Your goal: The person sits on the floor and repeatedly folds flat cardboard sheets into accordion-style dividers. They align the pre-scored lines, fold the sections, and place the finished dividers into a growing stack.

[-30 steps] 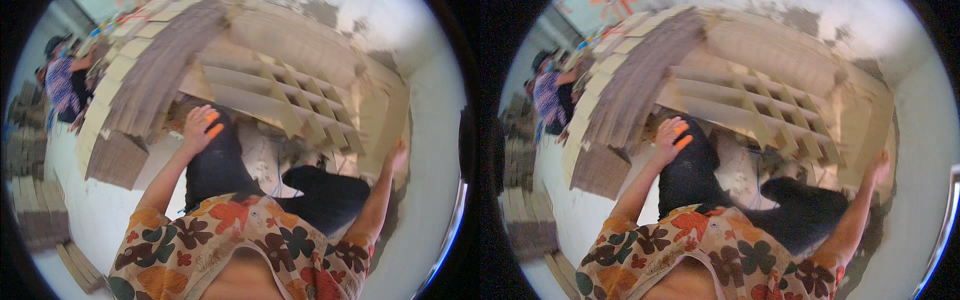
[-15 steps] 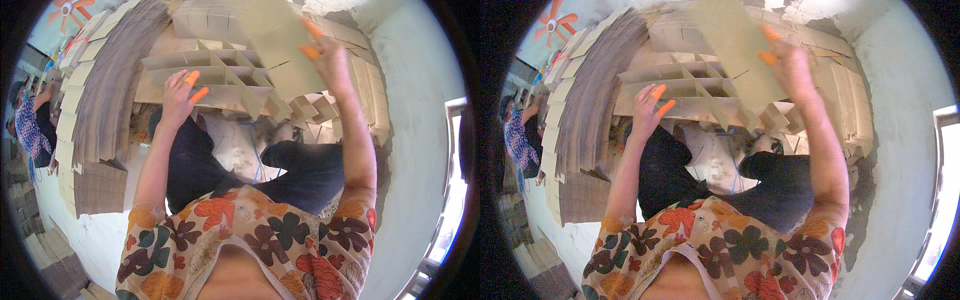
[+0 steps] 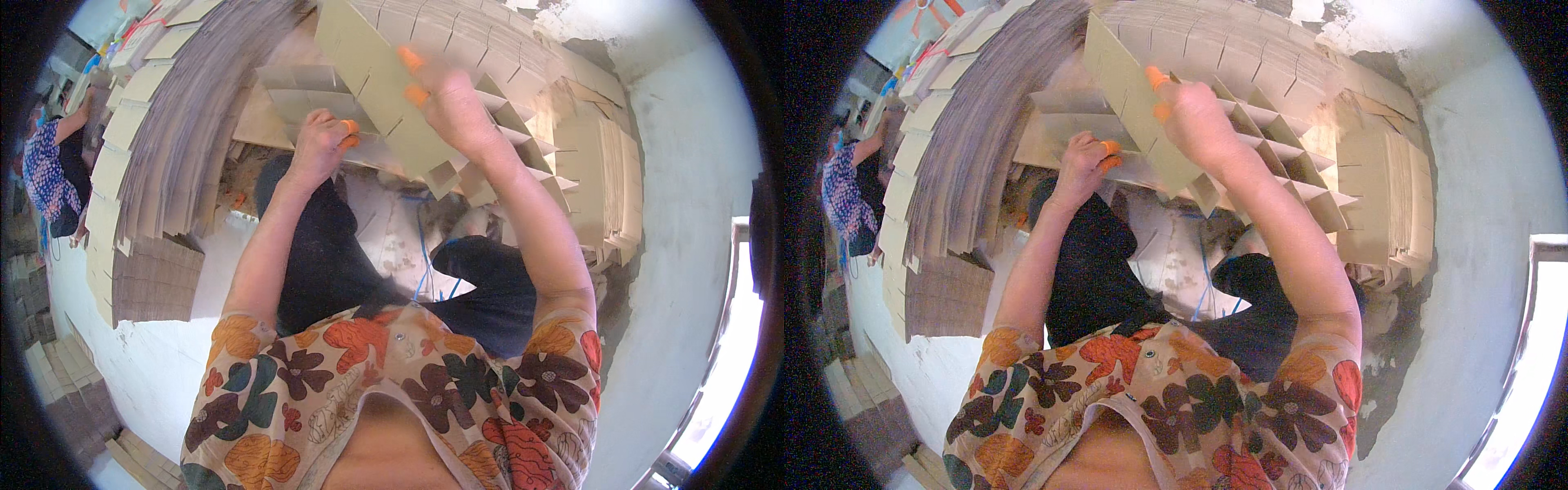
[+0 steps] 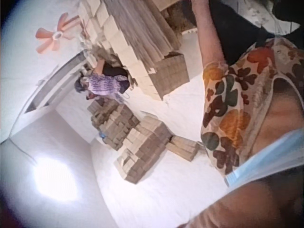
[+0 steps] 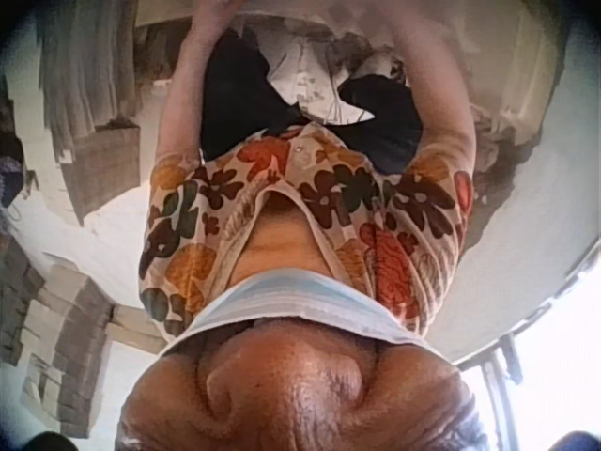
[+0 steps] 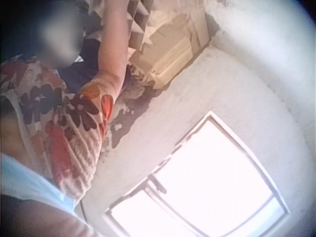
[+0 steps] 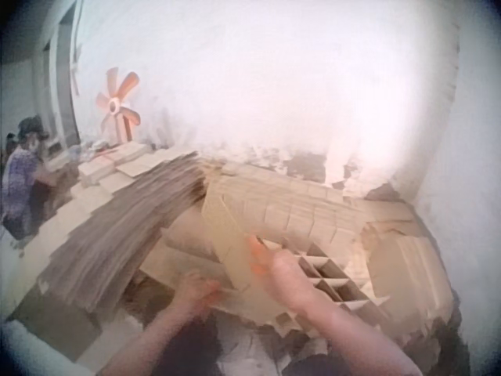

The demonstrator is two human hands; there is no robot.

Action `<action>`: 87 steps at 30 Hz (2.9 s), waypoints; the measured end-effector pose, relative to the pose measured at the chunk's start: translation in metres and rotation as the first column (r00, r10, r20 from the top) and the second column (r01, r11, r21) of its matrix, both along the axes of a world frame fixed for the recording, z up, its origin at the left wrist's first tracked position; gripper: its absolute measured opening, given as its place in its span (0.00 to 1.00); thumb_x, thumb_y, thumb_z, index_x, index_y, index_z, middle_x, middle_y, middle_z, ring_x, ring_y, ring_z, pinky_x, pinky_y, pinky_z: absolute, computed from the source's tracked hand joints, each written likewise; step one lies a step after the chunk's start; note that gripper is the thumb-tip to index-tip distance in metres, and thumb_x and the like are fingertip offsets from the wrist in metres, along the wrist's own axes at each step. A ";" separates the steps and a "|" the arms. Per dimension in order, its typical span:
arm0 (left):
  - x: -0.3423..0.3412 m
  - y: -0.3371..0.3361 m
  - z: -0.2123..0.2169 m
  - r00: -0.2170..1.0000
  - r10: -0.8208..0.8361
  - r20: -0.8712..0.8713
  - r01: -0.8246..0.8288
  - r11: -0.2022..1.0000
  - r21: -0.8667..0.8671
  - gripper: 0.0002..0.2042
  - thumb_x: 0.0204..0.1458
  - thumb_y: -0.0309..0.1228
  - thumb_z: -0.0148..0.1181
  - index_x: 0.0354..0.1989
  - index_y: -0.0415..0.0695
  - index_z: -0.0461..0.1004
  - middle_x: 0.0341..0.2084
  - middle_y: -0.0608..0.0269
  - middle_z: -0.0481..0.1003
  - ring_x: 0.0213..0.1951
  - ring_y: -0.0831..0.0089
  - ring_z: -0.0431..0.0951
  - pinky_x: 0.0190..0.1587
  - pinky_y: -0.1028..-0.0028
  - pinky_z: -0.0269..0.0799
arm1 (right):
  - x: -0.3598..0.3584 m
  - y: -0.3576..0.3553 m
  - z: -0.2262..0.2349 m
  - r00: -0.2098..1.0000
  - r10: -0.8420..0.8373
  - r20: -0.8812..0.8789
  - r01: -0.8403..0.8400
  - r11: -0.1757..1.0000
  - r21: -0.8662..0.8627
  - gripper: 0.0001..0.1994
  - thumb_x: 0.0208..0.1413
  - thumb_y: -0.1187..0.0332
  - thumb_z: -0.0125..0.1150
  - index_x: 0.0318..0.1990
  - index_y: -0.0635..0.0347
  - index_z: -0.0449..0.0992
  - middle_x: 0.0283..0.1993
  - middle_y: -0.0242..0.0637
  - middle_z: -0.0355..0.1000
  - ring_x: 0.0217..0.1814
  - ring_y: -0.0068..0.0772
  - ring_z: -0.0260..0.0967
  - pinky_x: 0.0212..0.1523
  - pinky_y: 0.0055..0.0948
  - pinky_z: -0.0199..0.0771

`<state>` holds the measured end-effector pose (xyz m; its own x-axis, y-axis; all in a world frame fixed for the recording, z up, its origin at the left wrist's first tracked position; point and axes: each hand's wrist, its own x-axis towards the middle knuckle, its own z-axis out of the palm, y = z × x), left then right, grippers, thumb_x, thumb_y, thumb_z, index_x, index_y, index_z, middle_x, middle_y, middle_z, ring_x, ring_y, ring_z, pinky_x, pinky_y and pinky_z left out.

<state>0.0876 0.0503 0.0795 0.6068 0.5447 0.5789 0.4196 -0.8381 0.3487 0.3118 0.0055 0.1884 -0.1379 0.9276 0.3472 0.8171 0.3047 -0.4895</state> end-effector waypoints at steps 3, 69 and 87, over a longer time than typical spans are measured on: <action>0.002 -0.001 -0.001 1.000 0.008 0.029 -0.008 1.000 -0.006 0.09 0.37 0.27 0.67 0.29 0.43 0.75 0.21 0.60 0.72 0.31 0.59 0.70 0.42 0.64 0.66 | -0.010 0.004 -0.005 1.000 0.009 0.025 -0.006 0.997 -0.082 0.21 0.48 0.80 0.58 0.53 0.66 0.69 0.46 0.59 0.70 0.47 0.55 0.70 0.46 0.37 0.71; -0.043 -0.005 -0.001 0.863 0.469 0.188 -0.442 0.881 -0.169 0.13 0.42 0.30 0.69 0.38 0.44 0.78 0.34 0.56 0.77 0.39 0.61 0.76 0.41 0.68 0.72 | 0.060 -0.059 0.055 0.957 -0.290 0.019 0.282 0.944 0.170 0.29 0.48 0.75 0.66 0.61 0.56 0.67 0.32 0.33 0.71 0.28 0.15 0.54 0.34 0.17 0.67; -0.051 0.002 -0.006 0.913 0.329 0.242 -0.278 0.934 -0.223 0.06 0.41 0.19 0.62 0.29 0.41 0.75 0.26 0.59 0.78 0.31 0.62 0.76 0.35 0.68 0.71 | -0.075 0.043 0.007 0.997 0.071 0.033 -0.073 0.997 0.032 0.19 0.43 0.74 0.64 0.45 0.69 0.70 0.34 0.59 0.71 0.39 0.57 0.71 0.39 0.43 0.71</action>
<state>0.0364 0.0522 0.0734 0.2290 0.7875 0.5722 0.5114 -0.5975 0.6176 0.2369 0.0483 0.1959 -0.2153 0.9028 0.3722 0.8073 0.3790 -0.4524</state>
